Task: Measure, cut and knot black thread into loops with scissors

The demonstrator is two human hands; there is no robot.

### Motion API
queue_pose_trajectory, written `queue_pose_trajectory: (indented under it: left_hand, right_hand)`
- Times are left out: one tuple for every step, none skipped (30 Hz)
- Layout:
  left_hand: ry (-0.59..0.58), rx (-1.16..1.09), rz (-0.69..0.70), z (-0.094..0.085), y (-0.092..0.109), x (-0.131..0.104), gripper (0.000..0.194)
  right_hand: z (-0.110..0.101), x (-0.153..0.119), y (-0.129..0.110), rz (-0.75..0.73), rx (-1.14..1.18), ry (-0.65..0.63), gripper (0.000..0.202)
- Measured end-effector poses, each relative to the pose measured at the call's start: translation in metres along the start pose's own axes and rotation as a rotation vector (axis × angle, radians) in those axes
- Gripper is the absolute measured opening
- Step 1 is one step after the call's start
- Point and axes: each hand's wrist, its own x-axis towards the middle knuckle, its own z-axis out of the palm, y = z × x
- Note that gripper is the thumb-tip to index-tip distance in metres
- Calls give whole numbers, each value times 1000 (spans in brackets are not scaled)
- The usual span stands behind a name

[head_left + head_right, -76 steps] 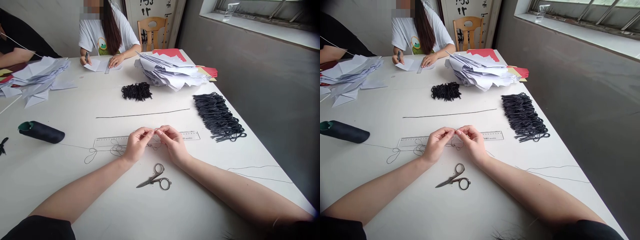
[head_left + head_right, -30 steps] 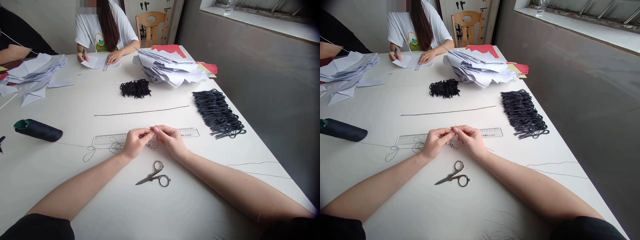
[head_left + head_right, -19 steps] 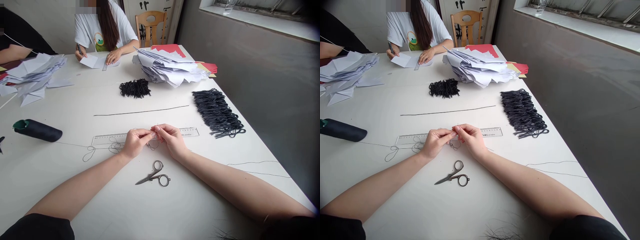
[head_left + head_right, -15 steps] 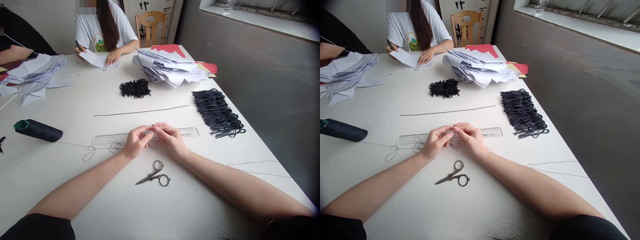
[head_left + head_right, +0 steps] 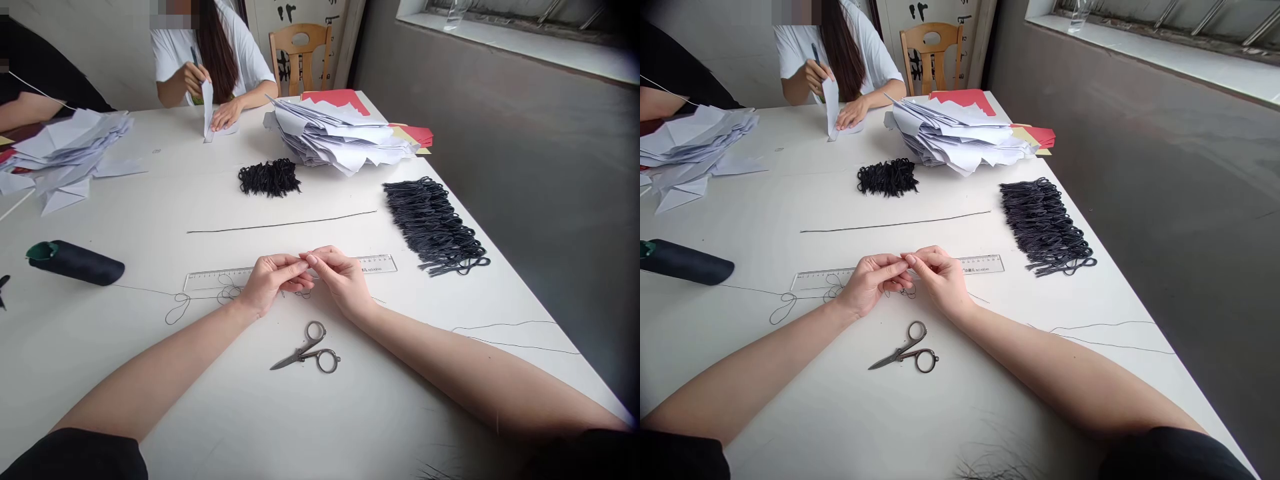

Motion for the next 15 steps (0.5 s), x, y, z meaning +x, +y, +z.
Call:
queue_pose_trajectory:
  left_hand:
    - [0, 5, 5, 0, 0, 0, 27]
    - [1, 6, 9, 0, 0, 0, 26]
    - [5, 5, 15, 0, 0, 0, 26]
    - [13, 3, 23, 0, -1, 0, 26]
    - [22, 1, 29, 0, -1, 0, 25]
    - [30, -1, 35, 0, -1, 0, 25]
    - [36, -2, 39, 0, -1, 0, 25]
    - [40, -1, 43, 0, -2, 0, 25]
    - [41, 1, 48, 0, -2, 0, 25]
    - [41, 4, 54, 0, -2, -1, 24]
    - [39, 11, 60, 0, -3, -1, 24]
    - [37, 19, 66, 1, -3, -1, 24]
    - [36, 28, 72, 1, -3, -1, 24]
    - [35, 37, 77, 1, -3, -1, 24]
    - [34, 44, 82, 1, -4, -1, 24]
  right_hand:
    - [0, 0, -1, 13, -3, -10, 22]
    - [-1, 0, -1, 27, -6, -21, 27]
    - [-1, -1, -1, 45, -8, -33, 33]
    - [-1, -1, -1, 65, -8, -42, 37]
    - [-1, -1, -1, 86, -4, -47, 40]
    - [-1, -1, -1, 102, 3, -47, 40]
    - [-1, -1, -2, 113, 12, -41, 37]
    - [-1, 0, -2, 119, 19, -36, 35]
    - [0, 0, -2, 117, 27, -33, 33]
    - [0, 0, -2, 109, 35, -34, 32]
    - [1, 0, -2, 99, 44, -37, 31]
    - [1, 0, -2, 92, 53, -41, 31]
    - [2, 0, -2, 88, 59, -45, 31]
    - [2, 0, -2, 88, 63, -48, 31]
    - [2, 0, -2, 92, 65, -49, 31]
